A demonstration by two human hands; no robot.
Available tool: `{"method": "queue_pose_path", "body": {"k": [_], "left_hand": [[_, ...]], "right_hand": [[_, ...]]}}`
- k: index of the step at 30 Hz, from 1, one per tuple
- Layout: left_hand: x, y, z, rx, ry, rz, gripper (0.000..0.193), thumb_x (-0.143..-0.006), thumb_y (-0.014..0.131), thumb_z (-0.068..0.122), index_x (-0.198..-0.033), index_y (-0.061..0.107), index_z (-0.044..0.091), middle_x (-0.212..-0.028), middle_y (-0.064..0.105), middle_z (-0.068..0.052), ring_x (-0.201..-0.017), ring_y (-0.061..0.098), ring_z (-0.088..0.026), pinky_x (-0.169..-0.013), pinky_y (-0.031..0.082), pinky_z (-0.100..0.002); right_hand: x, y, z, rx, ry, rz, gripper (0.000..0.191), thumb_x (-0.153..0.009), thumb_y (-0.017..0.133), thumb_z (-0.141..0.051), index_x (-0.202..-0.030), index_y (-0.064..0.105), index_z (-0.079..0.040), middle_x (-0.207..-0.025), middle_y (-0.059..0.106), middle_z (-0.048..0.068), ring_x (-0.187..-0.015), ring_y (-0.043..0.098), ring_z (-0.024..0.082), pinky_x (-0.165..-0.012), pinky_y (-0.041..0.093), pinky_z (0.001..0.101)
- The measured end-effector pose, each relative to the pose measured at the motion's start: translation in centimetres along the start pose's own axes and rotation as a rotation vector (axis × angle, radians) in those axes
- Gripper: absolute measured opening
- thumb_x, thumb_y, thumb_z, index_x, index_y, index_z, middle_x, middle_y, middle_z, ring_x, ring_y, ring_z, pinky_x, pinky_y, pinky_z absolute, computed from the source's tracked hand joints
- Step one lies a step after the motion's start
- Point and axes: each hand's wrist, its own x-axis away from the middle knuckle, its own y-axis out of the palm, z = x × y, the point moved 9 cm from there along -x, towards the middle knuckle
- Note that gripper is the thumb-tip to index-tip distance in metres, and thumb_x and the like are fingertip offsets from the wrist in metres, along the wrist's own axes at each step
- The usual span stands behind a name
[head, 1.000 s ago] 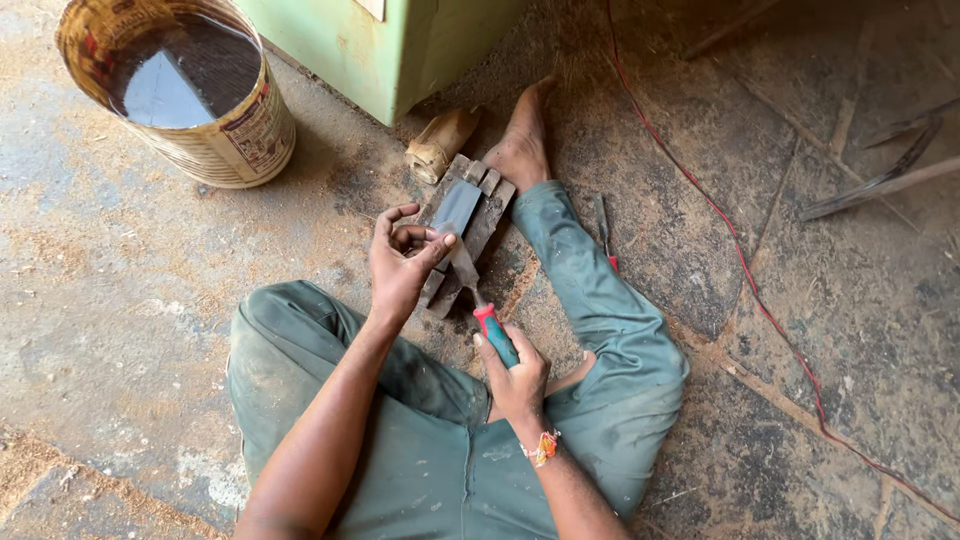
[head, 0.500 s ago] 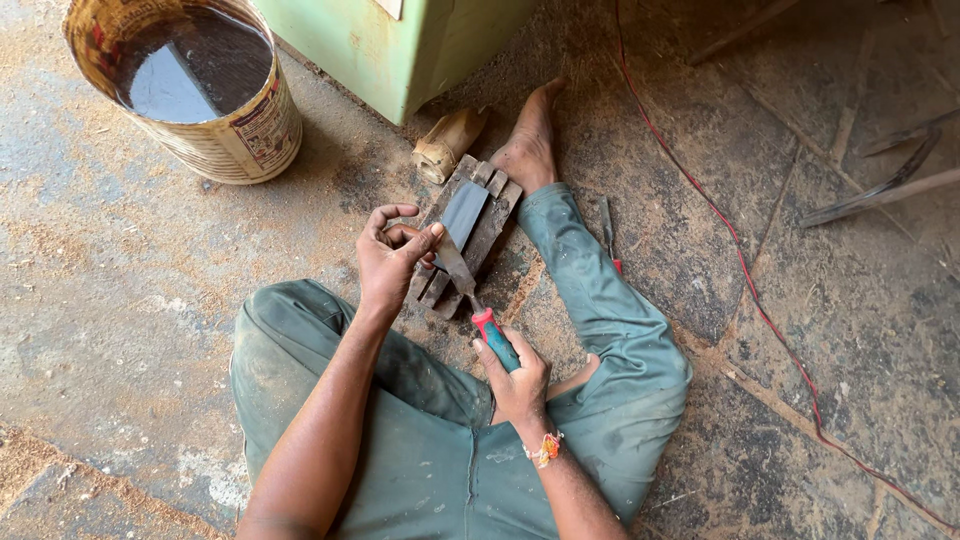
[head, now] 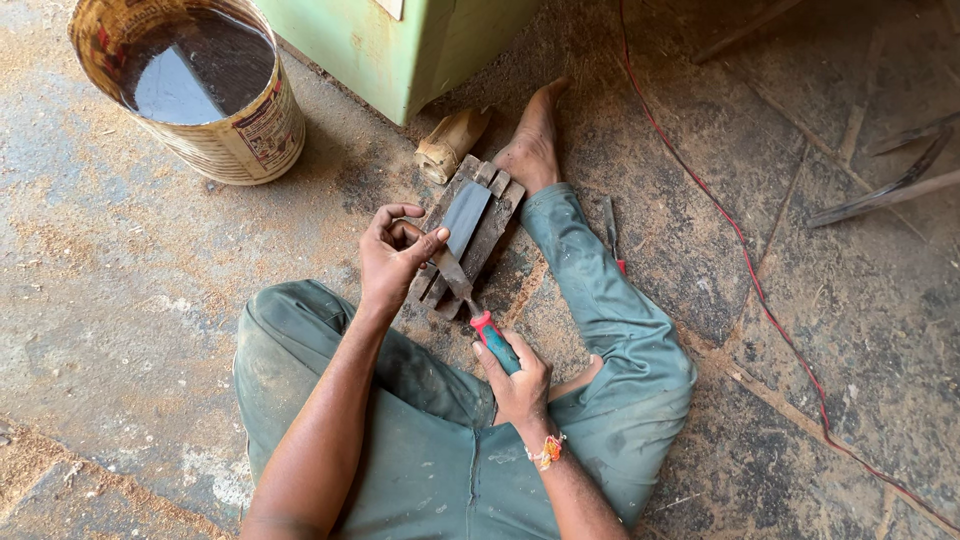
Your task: The person sits on the floor and sharpens a chisel on a wet sharpening stone. They repeatedly rub the chisel blade against the stone, periodically dipping their hand into a nearby bucket of water to wet the stone and the tool.
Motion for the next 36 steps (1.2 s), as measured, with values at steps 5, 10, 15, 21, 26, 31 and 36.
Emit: {"method": "queue_pose_path", "body": {"k": [5,10,15,21,26,31,36], "left_hand": [[-0.1,-0.4,-0.2,0.048,-0.007,0.019,0.04,-0.087,0.084,0.015,-0.116,0.059,0.002,-0.068,0.065,0.001,-0.058,0.057,-0.003,-0.051,0.043,-0.02],[-0.2,-0.9,0.1,0.024,-0.065,0.051,0.035,-0.09,0.08,0.018,-0.115,0.061,0.004,-0.067,0.064,-0.001,-0.052,0.056,-0.006,-0.047,0.043,-0.022],[-1.4,-4.5,10.1,-0.523,0.555,0.295,0.02,-0.1,0.079,0.02,-0.107,0.067,0.006,-0.086,0.073,-0.005,-0.068,0.069,-0.011,-0.059,0.058,-0.024],[-8.9,-11.9,22.6,-1.247,0.774,0.677,0.016,-0.096,0.081,0.022,-0.089,0.073,0.01,-0.084,0.075,-0.008,-0.073,0.071,-0.022,-0.066,0.056,-0.038],[-14.5,-15.6,21.3,-1.618,0.066,0.34,0.027,-0.074,0.083,0.023,-0.09,0.075,0.004,-0.092,0.074,-0.02,-0.082,0.075,-0.03,-0.07,0.061,-0.04],[-13.4,-16.7,21.0,-1.323,0.004,0.413,0.042,-0.063,0.092,0.014,-0.1,0.077,0.003,-0.104,0.072,-0.023,-0.091,0.071,-0.032,-0.078,0.059,-0.04],[-12.1,-12.9,22.5,-1.024,0.342,0.317,0.012,-0.077,0.079,0.005,-0.088,0.084,0.005,-0.085,0.079,-0.014,-0.072,0.078,-0.02,-0.073,0.063,-0.032]], "right_hand": [[0.0,0.2,0.4,0.018,0.053,-0.015,0.025,-0.088,0.081,-0.027,-0.098,0.071,-0.006,-0.065,0.065,0.007,-0.056,0.064,0.017,-0.056,0.05,0.0326],[0.1,0.1,0.3,0.035,0.046,-0.014,0.025,-0.087,0.081,-0.028,-0.096,0.072,-0.006,-0.064,0.065,0.007,-0.055,0.063,0.018,-0.055,0.05,0.0337],[0.2,-0.4,0.4,0.002,0.017,0.032,0.025,-0.086,0.082,-0.026,-0.096,0.071,-0.006,-0.067,0.067,0.008,-0.057,0.064,0.018,-0.056,0.05,0.0337],[0.4,-0.7,2.1,-0.109,0.127,0.051,0.029,-0.086,0.081,-0.027,-0.103,0.074,-0.004,-0.064,0.065,0.006,-0.058,0.055,0.014,-0.055,0.049,0.0324],[0.5,-1.0,2.2,-0.001,0.101,0.077,0.032,-0.085,0.082,-0.03,-0.099,0.075,-0.002,-0.063,0.065,0.006,-0.055,0.057,0.015,-0.056,0.047,0.034],[0.7,-1.0,3.4,0.087,0.215,0.019,0.037,-0.084,0.08,-0.035,-0.104,0.077,-0.004,-0.058,0.063,0.008,-0.051,0.06,0.02,-0.051,0.043,0.0385],[0.4,-1.1,2.9,0.054,0.159,-0.004,0.034,-0.086,0.078,-0.036,-0.093,0.074,-0.003,-0.057,0.06,0.006,-0.051,0.056,0.018,-0.052,0.043,0.0359]]}}
